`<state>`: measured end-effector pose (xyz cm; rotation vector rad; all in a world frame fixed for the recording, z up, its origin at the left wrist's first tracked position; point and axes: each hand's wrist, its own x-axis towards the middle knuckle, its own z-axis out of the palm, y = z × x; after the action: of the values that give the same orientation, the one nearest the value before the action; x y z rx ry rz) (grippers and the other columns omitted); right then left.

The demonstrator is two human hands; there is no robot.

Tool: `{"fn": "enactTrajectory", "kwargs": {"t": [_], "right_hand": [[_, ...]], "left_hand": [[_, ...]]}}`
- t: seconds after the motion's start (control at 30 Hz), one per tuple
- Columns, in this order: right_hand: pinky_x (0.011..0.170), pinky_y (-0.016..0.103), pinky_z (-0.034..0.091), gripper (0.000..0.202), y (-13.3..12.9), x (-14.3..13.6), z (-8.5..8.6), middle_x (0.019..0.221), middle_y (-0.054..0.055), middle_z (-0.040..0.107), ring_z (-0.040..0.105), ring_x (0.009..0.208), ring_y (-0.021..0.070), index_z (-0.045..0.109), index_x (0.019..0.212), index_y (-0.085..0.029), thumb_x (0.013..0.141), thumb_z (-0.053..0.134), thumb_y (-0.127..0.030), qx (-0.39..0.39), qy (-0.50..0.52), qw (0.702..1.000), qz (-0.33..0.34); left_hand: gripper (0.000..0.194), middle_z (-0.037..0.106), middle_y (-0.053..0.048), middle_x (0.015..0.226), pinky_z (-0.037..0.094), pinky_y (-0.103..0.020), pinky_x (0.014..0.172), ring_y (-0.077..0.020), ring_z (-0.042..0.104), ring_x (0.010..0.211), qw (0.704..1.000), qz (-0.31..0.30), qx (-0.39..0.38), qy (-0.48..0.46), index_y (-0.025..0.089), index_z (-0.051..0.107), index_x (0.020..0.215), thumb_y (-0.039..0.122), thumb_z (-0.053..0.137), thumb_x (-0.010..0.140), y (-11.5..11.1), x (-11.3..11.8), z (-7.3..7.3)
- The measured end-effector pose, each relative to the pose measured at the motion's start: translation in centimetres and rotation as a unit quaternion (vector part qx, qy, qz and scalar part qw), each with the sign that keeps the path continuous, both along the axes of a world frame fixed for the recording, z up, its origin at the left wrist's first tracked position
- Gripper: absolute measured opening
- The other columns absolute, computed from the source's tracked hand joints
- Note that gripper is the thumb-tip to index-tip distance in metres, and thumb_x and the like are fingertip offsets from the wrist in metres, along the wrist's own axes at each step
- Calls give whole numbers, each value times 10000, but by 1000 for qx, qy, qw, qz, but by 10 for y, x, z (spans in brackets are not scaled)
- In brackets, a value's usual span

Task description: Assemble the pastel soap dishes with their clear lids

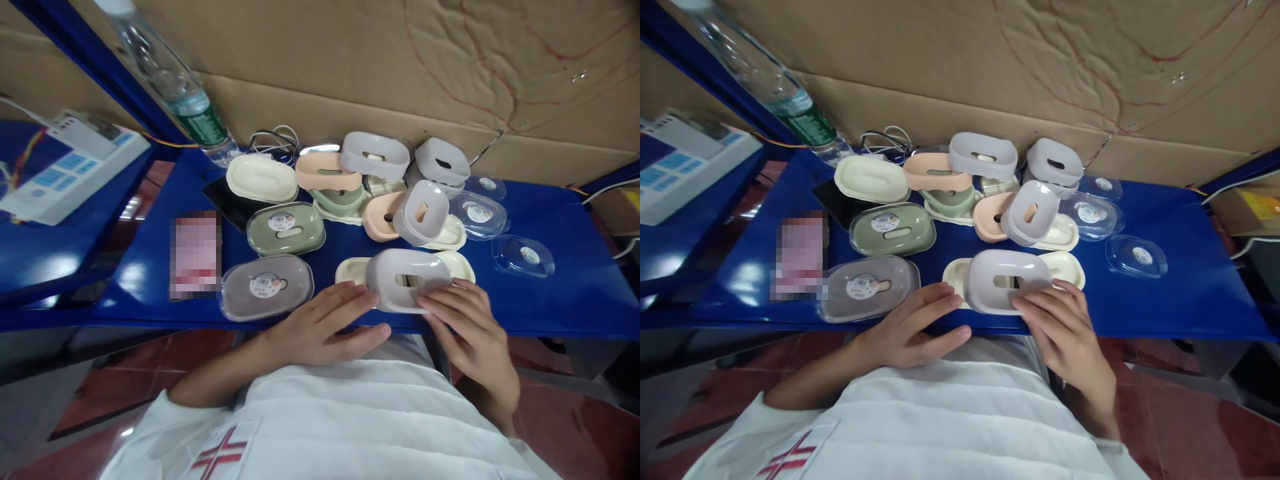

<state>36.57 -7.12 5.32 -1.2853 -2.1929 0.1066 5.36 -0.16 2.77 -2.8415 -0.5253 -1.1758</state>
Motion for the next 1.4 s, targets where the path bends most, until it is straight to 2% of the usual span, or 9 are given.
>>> {"fn": "enactTrajectory", "kwargs": {"t": [0.23,0.73,0.8,0.87,0.97,1.03,1.13,1.23,1.4], "right_hand": [[1244,526,392,474,30,-38,-15,1284,49,795,709,1210,221,668,1442,-255,1025,610,-37,-4,-49,996,76],[1149,481,494,366,27,-30,-17,1295,58,791,719,1203,233,697,1401,-279,1046,678,-191,-32,-33,995,87],[1108,474,520,334,31,-10,-12,1283,72,794,718,1215,257,721,1365,-269,1042,672,-202,-3,-19,1000,23],[1109,491,507,304,35,18,-8,1304,104,786,712,1243,297,745,1338,-243,1048,657,-241,38,-39,992,-111],[1141,551,457,364,35,68,-14,1381,170,751,684,1311,368,746,1363,-196,1062,633,-367,72,-85,941,-321],[1140,620,421,496,30,98,-25,1465,221,694,645,1359,414,687,1459,-185,1056,614,-466,49,-103,907,-405],[1100,701,398,674,17,128,-44,1503,265,651,622,1346,468,645,1522,-200,999,626,-626,-7,-104,889,-446],[1125,683,411,722,3,140,-50,1479,226,668,611,1364,464,692,1481,-269,925,684,-730,-20,-74,899,-431],[1251,677,313,964,-1,149,-46,1750,219,379,360,1615,470,539,1627,-309,817,814,-755,-60,-47,910,-407]], "left_hand": [[332,760,-126,1358,555,-496,1203,-263,726,1270,981,47,62,175,128,687,1374,113,632,1047,0,-21,15],[265,762,-121,1235,563,-491,1169,-256,714,1193,977,50,24,204,109,689,1283,74,621,1029,7,-13,3],[271,757,-117,1247,561,-498,1172,-265,707,1209,977,52,17,208,114,689,1288,82,635,1024,7,-14,2],[282,754,-109,1262,556,-501,1181,-269,699,1224,976,54,12,210,124,691,1297,90,649,1020,7,-14,0],[292,750,-100,1271,544,-491,1197,-258,694,1232,976,58,1,209,145,692,1301,100,670,1013,6,-14,-2],[297,748,-101,1273,545,-489,1193,-256,697,1231,977,59,-7,207,151,691,1300,100,680,1007,6,-14,-2],[296,750,-101,1272,552,-482,1180,-254,701,1228,977,57,-15,203,155,690,1297,104,689,1005,6,-14,-1],[265,756,-94,1253,553,-465,1175,-245,707,1212,977,61,-15,203,167,701,1267,105,683,1010,6,-13,1],[262,757,-95,1247,571,-445,1141,-248,713,1182,976,71,-8,205,169,711,1258,102,672,1008,6,-11,3]]}}
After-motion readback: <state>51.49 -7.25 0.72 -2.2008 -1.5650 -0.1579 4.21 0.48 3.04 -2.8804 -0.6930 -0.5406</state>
